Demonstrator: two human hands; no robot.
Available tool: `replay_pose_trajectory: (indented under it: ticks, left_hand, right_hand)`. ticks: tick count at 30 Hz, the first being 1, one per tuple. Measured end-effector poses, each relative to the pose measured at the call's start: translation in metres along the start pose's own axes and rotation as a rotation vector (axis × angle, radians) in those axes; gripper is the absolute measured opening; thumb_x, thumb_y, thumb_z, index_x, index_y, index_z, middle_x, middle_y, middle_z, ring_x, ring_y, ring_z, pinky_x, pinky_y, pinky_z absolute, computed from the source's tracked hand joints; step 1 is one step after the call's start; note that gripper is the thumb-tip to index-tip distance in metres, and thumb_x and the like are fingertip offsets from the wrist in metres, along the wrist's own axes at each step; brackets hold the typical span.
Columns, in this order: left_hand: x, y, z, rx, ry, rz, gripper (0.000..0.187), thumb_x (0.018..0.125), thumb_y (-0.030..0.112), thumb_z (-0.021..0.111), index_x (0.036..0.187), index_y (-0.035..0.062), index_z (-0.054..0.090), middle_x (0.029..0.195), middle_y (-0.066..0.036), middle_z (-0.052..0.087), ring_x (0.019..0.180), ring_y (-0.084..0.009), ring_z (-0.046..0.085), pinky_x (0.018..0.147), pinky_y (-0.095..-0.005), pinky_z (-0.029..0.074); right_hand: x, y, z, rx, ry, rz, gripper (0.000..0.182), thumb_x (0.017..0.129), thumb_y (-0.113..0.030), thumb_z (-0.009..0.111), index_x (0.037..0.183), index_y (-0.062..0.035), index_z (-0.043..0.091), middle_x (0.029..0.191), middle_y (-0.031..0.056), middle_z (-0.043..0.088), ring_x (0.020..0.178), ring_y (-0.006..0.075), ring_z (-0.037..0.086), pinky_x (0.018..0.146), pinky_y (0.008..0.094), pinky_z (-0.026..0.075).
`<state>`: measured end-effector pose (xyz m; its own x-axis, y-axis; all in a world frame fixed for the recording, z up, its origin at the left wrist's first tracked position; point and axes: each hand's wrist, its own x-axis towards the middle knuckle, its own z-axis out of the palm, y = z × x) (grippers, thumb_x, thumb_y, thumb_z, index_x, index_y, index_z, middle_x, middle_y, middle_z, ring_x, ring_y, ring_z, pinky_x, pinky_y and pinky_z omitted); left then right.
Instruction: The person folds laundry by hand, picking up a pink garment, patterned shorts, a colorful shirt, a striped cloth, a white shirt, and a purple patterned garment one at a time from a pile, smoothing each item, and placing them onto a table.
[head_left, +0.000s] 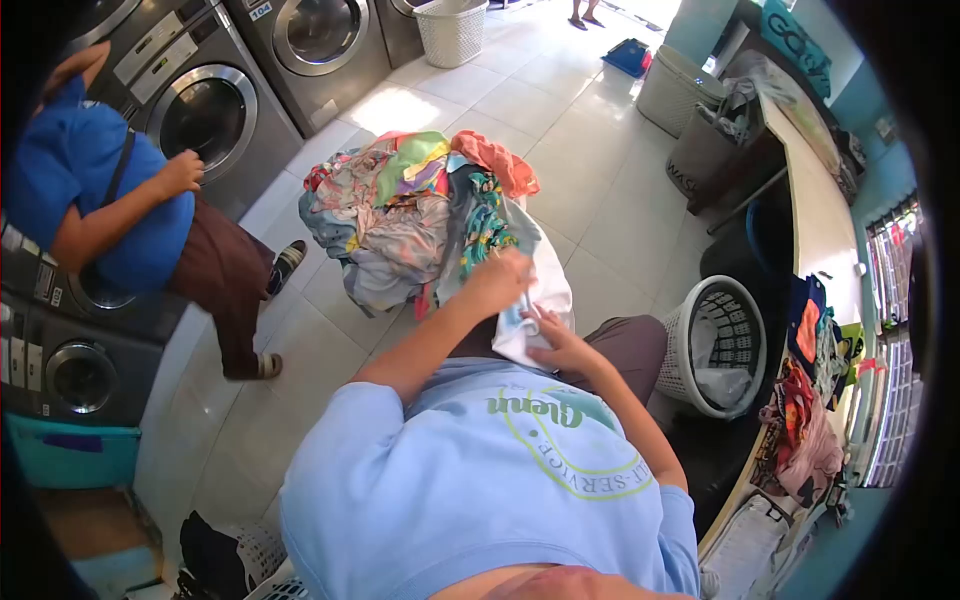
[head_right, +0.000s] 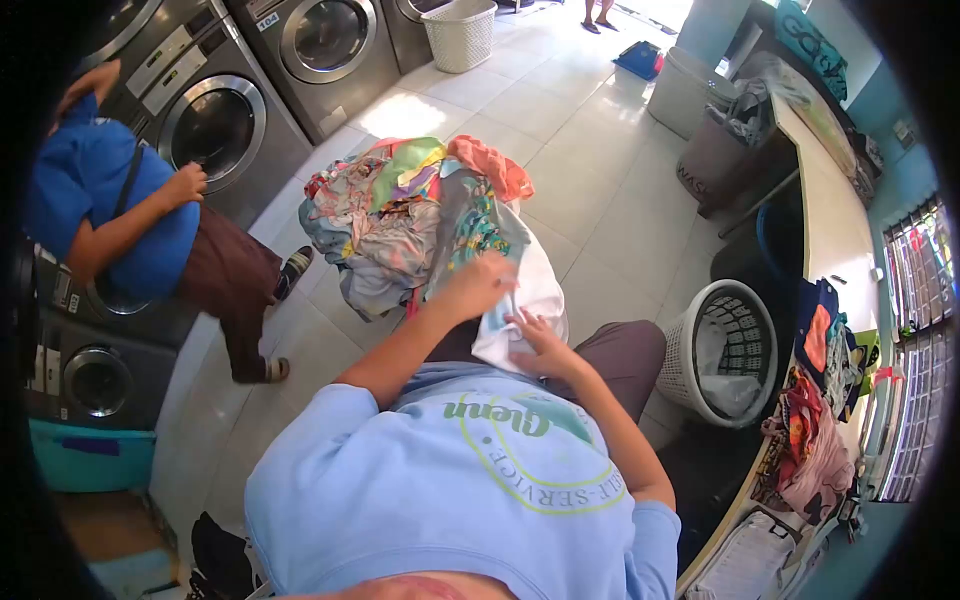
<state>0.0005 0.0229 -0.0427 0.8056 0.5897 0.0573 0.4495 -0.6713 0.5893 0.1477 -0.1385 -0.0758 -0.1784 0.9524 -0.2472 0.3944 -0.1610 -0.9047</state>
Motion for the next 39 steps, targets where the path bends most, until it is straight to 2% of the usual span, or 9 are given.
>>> replay_pose_trajectory:
  ticks: [3,7,12,15,18,26,31,35,39]
  left_hand:
    - [0.027,-0.024,-0.004,0.110,0.438,0.027,0.038,0.079,0.031,0.068,0.108,0.0071,0.063,0.119,-0.023,0.052,0.109,-0.0386,0.053,0.089,-0.0450,0.044]
    - [0.086,-0.063,0.010,0.219,0.424,0.070,0.040,0.074,0.024,0.074,0.109,0.0074,0.063,0.121,-0.019,0.050,0.106,-0.0373,0.055,0.086,-0.0429,0.048]
    - [0.171,-0.078,0.019,0.382,0.587,0.052,0.041,0.072,0.016,0.073,0.110,0.0071,0.061,0.128,-0.019,0.047,0.106,-0.0361,0.055,0.086,-0.0424,0.048]
    - [0.205,-0.135,0.036,0.484,0.505,0.089,0.035,0.075,0.013,0.068,0.109,0.0080,0.061,0.135,-0.017,0.045,0.107,-0.0346,0.056,0.087,-0.0420,0.049]
    - [0.241,-0.192,0.027,0.379,-0.023,-0.204,0.021,0.079,0.015,0.062,0.098,0.0070,0.066,0.122,-0.020,0.055,0.110,-0.0365,0.055,0.088,-0.0420,0.049]
    - [0.186,-0.100,-0.122,-0.150,1.133,0.268,0.012,0.089,0.009,0.056,0.091,-0.0022,0.059,0.087,-0.015,0.060,0.077,-0.0267,0.060,0.070,-0.0358,0.050]
    - [0.115,0.004,-0.165,-0.392,0.903,0.409,0.012,0.091,0.011,0.058,0.095,0.0001,0.058,0.085,-0.007,0.061,0.071,-0.0156,0.059,0.067,-0.0267,0.049]
    - [0.073,0.058,-0.124,-0.459,0.051,0.478,0.024,0.084,0.017,0.066,0.100,0.0011,0.057,0.087,-0.010,0.063,0.072,-0.0206,0.063,0.066,-0.0313,0.050]
    - [0.038,0.074,-0.078,-0.511,-0.002,0.436,0.061,0.075,0.022,0.078,0.121,0.0050,0.041,0.104,-0.008,0.057,0.090,-0.0174,0.058,0.075,-0.0314,0.049]
  right_hand:
    - [0.007,0.004,-0.015,-0.200,-0.077,-0.049,0.074,0.080,-0.026,0.069,0.145,-0.0250,0.032,0.153,0.0206,0.017,0.140,0.0441,0.008,0.113,0.0528,0.011]
    - [0.007,0.008,-0.016,-0.201,-0.115,0.010,0.075,0.079,-0.028,0.069,0.144,-0.0306,0.032,0.153,0.0204,0.014,0.139,0.0498,0.004,0.113,0.0548,0.009]
    - [0.004,0.019,-0.009,-0.278,0.099,-0.104,0.059,0.076,-0.022,0.072,0.131,-0.0228,0.050,0.141,0.0202,0.037,0.132,0.0410,0.029,0.108,0.0487,0.027]
    - [0.008,0.015,-0.006,-0.311,0.298,-0.114,0.034,0.073,-0.010,0.074,0.105,-0.0126,0.064,0.109,0.0145,0.056,0.105,0.0297,0.053,0.089,0.0396,0.044]
    - [0.022,0.026,-0.011,-0.302,0.243,-0.104,0.027,0.072,-0.002,0.070,0.097,-0.0079,0.062,0.093,0.0090,0.060,0.088,0.0262,0.060,0.077,0.0361,0.048]
    - [0.055,-0.073,0.021,0.277,-0.308,-0.367,0.013,0.086,-0.002,0.058,0.098,-0.0035,0.058,0.095,0.0071,0.059,0.089,0.0179,0.057,0.080,0.0292,0.047]
    - [0.063,-0.069,0.012,0.235,0.367,-0.165,0.041,0.086,-0.003,0.062,0.124,-0.0082,0.047,0.113,0.0085,0.054,0.097,0.0148,0.059,0.073,0.0271,0.051]
    - [0.055,-0.115,-0.021,0.102,0.982,-0.336,0.080,0.075,-0.015,0.078,0.138,-0.0071,0.028,0.129,0.0129,0.043,0.093,0.0194,0.062,0.072,0.0280,0.053]
    - [0.028,-0.101,-0.042,0.328,0.813,-0.264,0.058,0.073,-0.009,0.077,0.124,-0.0044,0.050,0.104,0.0064,0.062,0.088,0.0121,0.060,0.075,0.0262,0.051]
